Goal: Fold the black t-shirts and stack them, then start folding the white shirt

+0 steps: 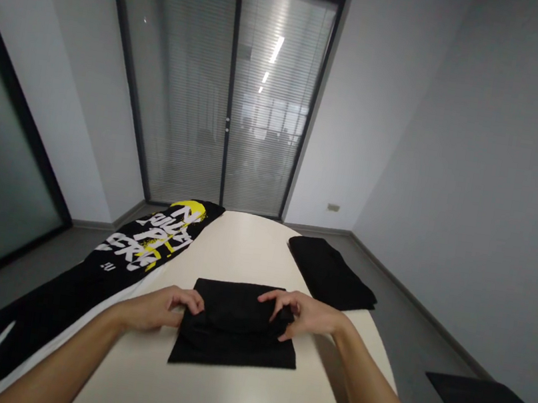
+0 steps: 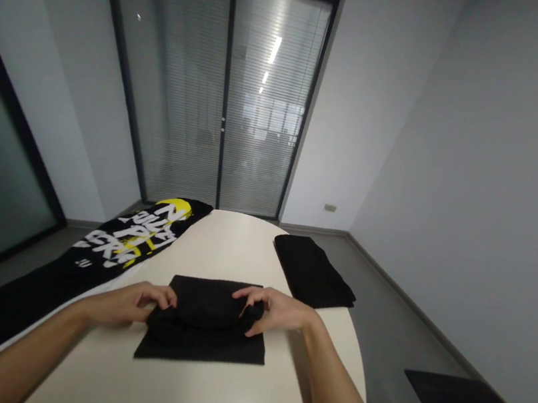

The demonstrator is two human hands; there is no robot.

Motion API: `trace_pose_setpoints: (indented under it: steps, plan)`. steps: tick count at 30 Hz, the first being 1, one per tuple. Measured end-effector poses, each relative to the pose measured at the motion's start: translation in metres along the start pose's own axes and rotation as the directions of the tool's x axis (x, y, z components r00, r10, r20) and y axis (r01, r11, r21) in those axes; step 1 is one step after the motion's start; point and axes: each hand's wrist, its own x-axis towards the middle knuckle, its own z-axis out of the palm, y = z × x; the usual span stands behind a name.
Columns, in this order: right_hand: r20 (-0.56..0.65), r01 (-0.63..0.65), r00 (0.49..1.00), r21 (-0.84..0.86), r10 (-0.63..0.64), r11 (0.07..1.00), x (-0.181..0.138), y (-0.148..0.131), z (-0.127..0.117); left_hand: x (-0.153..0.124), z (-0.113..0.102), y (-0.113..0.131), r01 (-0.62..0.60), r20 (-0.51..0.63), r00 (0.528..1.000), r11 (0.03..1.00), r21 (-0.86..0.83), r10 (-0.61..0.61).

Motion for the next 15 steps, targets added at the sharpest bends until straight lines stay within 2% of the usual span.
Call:
trace_pose_setpoints:
  steps: [4, 9, 15]
  plan:
    - [0.064, -0.046, 0.997, -0.082, 0.051, 0.996, -0.002, -0.007, 0.000, -0.002, 0.000, 0.001, 0.024, 0.032, 0.999, 0.997, 0.069, -0.026]
    - [0.085, -0.128, 0.985, -0.192, 0.147, 0.973, -0.006, -0.014, -0.002, -0.008, 0.000, 0.004, 0.145, 0.021, 0.988, 0.969, 0.199, -0.152]
    - [0.088, -0.205, 0.965, -0.331, 0.246, 0.921, -0.006, -0.018, 0.010, -0.008, 0.012, 0.015, 0.094, 0.084, 0.988, 0.945, 0.312, -0.126]
